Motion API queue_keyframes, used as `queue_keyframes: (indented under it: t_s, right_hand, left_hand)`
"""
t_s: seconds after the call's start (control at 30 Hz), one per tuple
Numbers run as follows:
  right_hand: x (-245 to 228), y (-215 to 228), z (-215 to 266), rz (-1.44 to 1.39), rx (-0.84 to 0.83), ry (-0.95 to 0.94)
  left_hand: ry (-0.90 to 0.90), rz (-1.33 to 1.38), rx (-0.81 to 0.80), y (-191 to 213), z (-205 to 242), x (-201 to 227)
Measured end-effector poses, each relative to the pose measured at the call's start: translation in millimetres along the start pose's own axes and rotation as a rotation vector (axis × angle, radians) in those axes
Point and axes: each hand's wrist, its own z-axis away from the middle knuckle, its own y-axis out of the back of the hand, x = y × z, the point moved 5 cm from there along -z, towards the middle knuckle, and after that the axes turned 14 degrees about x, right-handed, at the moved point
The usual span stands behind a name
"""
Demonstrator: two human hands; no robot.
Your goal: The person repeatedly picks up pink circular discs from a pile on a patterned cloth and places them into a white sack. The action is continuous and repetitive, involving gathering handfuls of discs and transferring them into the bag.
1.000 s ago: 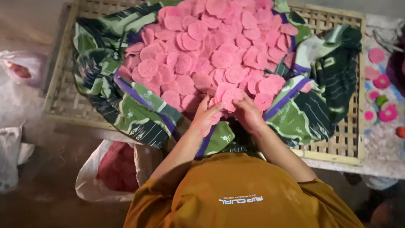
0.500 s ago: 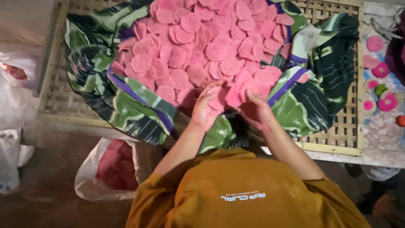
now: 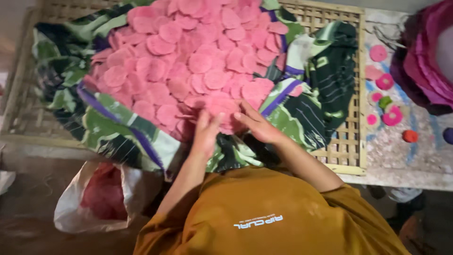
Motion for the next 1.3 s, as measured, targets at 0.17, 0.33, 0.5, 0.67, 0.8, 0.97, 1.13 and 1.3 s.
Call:
queue_keyframes:
  t_s: [0.17,0.33,0.5,0.67,0.8,0.97,1.13,1.3]
  right_hand:
    - [-57,67,6,1.108,0.525,0.821]
    - [-28,144,2,1.068,0.646,0.399]
    - [35,228,13,0.591,0.908,0.115]
    - [73,345,56,0.391,1.23,0.312]
    - [66,362,67,0.188,1.268,0.446]
    - [7,218,-3,0.145,0.726,0.368]
    - [-63,66,-16,0.684,0.51,0.716]
    - [-33,4,-20,0.123,0.184,0.233]
  left_hand:
    - [0.11,0.391,-0.014,34,0,16]
    - [0.043,0.502,-0.04,61,12,30]
    - [0.01,0.464,0.005,59,7,39]
    - [0.095,0.508,-0.009,64,-3,28]
    - [0.275,0.647,-0.134,50,-15,21]
    - [0.393,0.626,-0.169,-2,-22,16]
    - [0.376,0.736,-0.287,-47,-20,31]
    - [0.359,0.891,-0.329,-45,-20,27]
